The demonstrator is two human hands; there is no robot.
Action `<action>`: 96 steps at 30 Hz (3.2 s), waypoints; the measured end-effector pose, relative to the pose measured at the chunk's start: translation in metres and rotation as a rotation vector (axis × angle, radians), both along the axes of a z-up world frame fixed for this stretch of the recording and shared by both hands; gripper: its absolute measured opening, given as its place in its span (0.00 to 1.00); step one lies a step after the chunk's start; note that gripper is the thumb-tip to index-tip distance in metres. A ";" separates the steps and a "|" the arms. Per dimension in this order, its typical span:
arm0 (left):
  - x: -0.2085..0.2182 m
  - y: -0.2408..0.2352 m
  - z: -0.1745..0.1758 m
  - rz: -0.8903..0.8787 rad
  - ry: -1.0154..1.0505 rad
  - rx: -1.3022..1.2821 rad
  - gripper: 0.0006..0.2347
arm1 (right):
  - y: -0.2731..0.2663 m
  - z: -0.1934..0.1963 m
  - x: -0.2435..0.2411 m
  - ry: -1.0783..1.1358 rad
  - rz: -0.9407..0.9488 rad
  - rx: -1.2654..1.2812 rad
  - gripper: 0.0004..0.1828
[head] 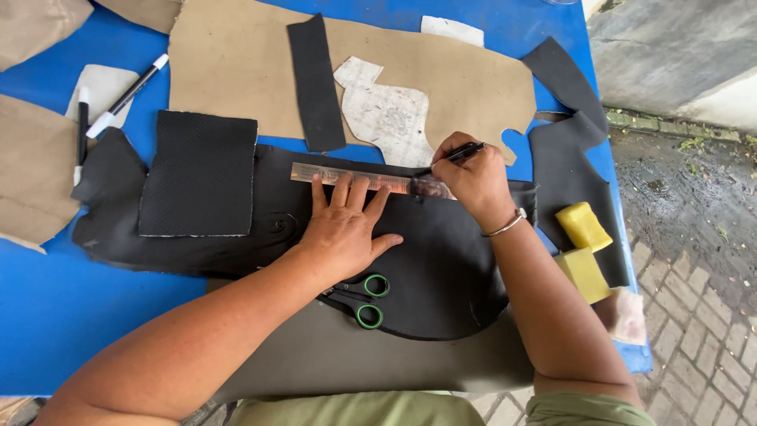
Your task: Measuring and marking leather pieces with a ruler and pen, and cutting with scissors
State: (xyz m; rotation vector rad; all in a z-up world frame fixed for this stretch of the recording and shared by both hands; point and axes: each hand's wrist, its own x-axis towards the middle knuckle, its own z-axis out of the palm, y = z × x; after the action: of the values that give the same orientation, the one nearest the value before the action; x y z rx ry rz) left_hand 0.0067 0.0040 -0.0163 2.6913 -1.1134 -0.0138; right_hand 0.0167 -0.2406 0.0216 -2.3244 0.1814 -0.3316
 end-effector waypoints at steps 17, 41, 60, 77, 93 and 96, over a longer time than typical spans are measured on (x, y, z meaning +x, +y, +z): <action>0.000 -0.002 0.008 -0.003 0.040 0.085 0.35 | -0.063 -0.011 -0.031 -0.103 -0.137 -0.282 0.02; -0.003 -0.004 -0.001 0.008 -0.119 0.032 0.35 | -0.087 0.002 -0.042 -0.014 -0.233 -0.398 0.04; -0.004 0.006 0.010 -0.045 0.066 0.043 0.37 | 0.122 0.019 0.041 -0.029 0.326 0.269 0.08; -0.007 0.005 0.004 -0.027 -0.080 -0.032 0.36 | 0.064 0.020 0.021 0.169 0.036 0.007 0.05; -0.007 0.004 0.011 -0.033 -0.013 0.060 0.35 | 0.014 0.008 -0.012 0.046 -0.060 -0.083 0.06; -0.007 0.004 0.021 -0.033 -0.044 0.039 0.36 | -0.011 0.011 -0.022 0.031 -0.097 -0.234 0.03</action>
State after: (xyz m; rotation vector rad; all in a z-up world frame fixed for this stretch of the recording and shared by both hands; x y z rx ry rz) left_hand -0.0006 0.0084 0.0045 2.7202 -1.1819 0.0183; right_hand -0.0052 -0.2515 0.0331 -2.5587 0.2844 -0.3824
